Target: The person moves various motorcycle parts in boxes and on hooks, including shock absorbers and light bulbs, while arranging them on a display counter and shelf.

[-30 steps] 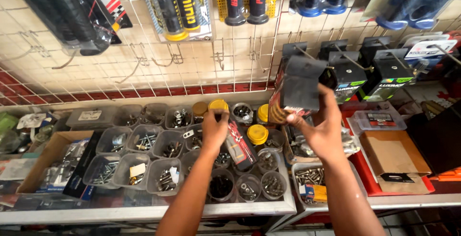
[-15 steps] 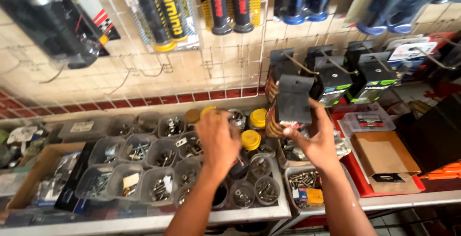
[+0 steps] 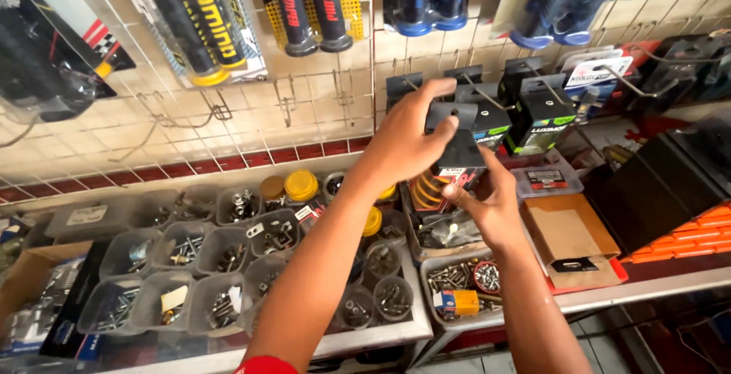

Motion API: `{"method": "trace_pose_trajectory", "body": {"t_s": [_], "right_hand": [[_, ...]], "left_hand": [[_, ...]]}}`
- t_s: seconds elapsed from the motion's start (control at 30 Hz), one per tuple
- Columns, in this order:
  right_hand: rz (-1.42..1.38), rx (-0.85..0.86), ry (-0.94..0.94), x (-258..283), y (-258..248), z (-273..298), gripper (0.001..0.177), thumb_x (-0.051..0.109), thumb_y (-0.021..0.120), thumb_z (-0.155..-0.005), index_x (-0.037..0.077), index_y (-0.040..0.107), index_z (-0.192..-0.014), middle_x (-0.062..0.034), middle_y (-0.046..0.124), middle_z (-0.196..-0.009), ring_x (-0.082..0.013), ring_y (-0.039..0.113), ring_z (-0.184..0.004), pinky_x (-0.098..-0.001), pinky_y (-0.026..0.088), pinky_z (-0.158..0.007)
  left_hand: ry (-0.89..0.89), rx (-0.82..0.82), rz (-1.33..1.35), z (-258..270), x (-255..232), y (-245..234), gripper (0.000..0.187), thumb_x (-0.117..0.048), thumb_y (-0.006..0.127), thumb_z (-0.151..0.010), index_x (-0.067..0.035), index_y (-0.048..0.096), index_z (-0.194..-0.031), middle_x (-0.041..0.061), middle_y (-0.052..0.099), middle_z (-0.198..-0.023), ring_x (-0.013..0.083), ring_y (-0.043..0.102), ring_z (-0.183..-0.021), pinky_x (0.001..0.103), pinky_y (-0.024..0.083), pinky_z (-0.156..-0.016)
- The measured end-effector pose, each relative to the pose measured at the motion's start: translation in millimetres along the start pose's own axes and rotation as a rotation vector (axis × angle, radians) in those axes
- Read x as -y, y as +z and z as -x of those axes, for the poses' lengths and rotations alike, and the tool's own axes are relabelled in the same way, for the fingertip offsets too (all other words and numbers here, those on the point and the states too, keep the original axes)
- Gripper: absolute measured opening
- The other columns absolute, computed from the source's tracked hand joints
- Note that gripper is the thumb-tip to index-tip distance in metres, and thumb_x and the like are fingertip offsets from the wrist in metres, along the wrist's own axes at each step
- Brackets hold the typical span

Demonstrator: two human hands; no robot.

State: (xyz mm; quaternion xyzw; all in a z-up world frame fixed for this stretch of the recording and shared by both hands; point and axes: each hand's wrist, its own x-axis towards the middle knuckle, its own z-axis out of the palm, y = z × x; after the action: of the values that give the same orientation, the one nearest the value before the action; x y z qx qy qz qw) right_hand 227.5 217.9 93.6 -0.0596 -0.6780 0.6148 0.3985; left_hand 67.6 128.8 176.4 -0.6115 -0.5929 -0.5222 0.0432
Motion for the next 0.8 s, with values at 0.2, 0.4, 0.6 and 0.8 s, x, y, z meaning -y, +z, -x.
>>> {"method": "trace_pose_trajectory", "body": {"t_s": [0.2, 0.4, 0.6, 0.8], "right_hand": [[-0.080, 0.003, 0.024, -7, -8, -3, 0.068, 0.003, 0.080, -0.083, -0.006, 0.051, -0.143, -0.0108, 0.068, -0.125, -0.0174, 0.064, -0.115, -0.0333, 0.051, -0.103], [0.018, 0.006, 0.038, -21, -4, -8, 0.062, 0.005, 0.080, -0.086, -0.006, 0.056, -0.141, -0.0119, 0.070, -0.122, -0.0156, 0.065, -0.110, -0.0326, 0.052, -0.100], [0.043, 0.019, 0.035, -38, 12, -18, 0.065, 0.006, 0.077, -0.088, -0.003, 0.049, -0.146, -0.0087, 0.069, -0.123, -0.0131, 0.064, -0.110, -0.0309, 0.052, -0.098], [0.204, 0.027, -0.015, -49, 15, -31, 0.072, 0.005, 0.073, -0.089, -0.003, 0.042, -0.154, -0.0119, 0.069, -0.121, -0.0122, 0.062, -0.105, -0.0297, 0.051, -0.094]], "left_hand": [[-0.100, 0.041, -0.025, -9, 11, 4, 0.028, -0.020, 0.067, -0.093, -0.008, 0.066, -0.119, 0.018, 0.074, -0.107, 0.0369, 0.072, -0.105, 0.043, 0.054, -0.092], [-0.056, 0.005, -0.025, -5, 17, 2, 0.022, -0.017, 0.066, -0.095, -0.006, 0.067, -0.113, 0.016, 0.073, -0.109, 0.0362, 0.070, -0.108, 0.042, 0.053, -0.094], [0.018, -0.102, -0.100, -6, 30, 7, 0.015, -0.013, 0.065, -0.097, -0.006, 0.067, -0.111, 0.015, 0.070, -0.112, 0.0365, 0.067, -0.112, 0.044, 0.052, -0.097], [-0.018, -0.252, -0.203, -9, 41, 11, 0.009, -0.009, 0.071, -0.093, -0.007, 0.069, -0.102, 0.014, 0.068, -0.106, 0.0364, 0.067, -0.105, 0.045, 0.052, -0.090]]}}
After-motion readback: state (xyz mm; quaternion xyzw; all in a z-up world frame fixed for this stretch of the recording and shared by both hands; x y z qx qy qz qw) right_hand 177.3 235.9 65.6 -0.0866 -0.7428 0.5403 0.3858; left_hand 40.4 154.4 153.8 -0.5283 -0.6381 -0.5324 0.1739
